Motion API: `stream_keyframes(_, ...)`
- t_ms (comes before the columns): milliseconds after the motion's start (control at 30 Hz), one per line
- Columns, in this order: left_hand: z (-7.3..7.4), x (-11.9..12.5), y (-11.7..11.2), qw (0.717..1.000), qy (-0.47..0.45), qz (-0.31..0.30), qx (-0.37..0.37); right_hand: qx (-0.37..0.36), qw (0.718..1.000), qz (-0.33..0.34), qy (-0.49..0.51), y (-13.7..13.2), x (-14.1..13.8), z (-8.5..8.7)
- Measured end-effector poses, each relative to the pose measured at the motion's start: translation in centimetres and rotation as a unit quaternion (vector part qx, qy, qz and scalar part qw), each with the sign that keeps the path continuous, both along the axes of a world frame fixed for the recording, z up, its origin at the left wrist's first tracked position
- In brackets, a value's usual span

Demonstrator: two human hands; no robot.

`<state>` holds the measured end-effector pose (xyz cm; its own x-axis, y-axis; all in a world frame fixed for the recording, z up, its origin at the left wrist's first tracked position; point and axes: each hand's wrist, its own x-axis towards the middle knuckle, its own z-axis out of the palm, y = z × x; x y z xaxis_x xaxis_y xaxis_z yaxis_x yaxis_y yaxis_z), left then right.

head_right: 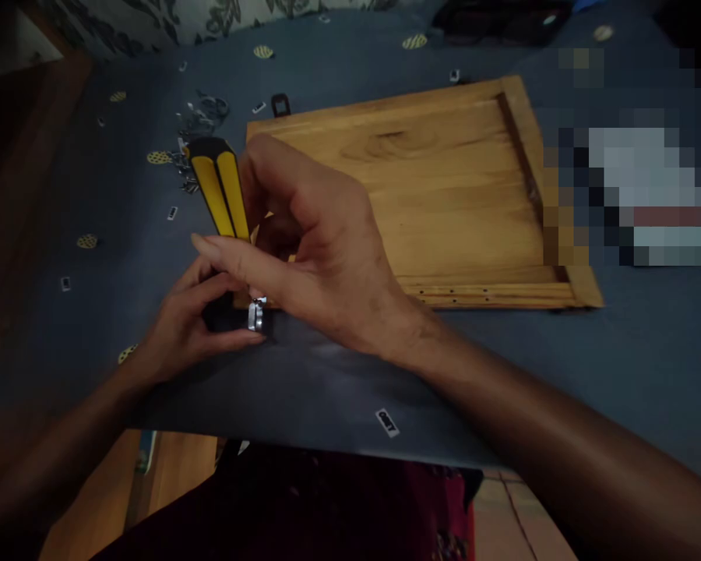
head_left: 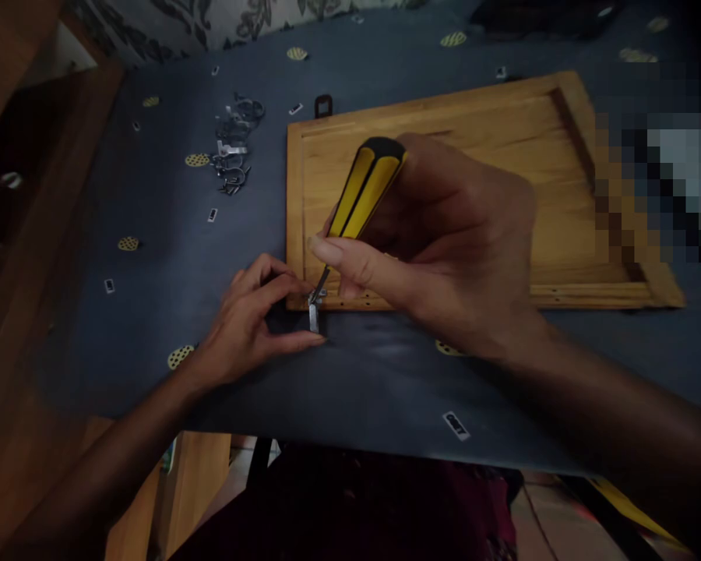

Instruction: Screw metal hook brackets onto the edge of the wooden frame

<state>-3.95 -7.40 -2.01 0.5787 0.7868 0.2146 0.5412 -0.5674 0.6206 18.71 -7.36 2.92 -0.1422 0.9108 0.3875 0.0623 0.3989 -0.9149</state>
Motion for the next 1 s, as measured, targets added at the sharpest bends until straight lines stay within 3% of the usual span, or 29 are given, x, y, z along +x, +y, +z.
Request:
stream_keyframes(100,0.0,0.0,0.0,1.000,0.006,0.006,-0.002,0.025,0.999,-0.040,0.002,0.0,-0.1,-0.3)
stream_keyframes(267,-0.1,-0.1,0.1,1.000,0.009,0.008,0.009,0.024,0.999,-0.024,-0.001,0.0,0.1,-0.3)
stream_keyframes(533,-0.2,-0.2,0.1,1.000,0.011,0.006,0.016,0.045,0.995,-0.054,-0.066,-0.2,0.2,-0.1)
stream_keyframes(800,0.0,-0.1,0.0,1.000,0.017,0.013,0.008,0.026,0.998,-0.021,-0.057,-0.2,0.5,0.3)
stream_keyframes(900,0.2,0.1,0.0,1.000,0.010,0.006,0.000,-0.011,0.999,0.031,-0.032,-0.3,0.7,0.7)
stream_keyframes(1000,0.2,0.1,0.1,1.000,0.001,0.001,-0.001,0.000,0.998,0.068,-0.005,-0.1,0.7,0.8)
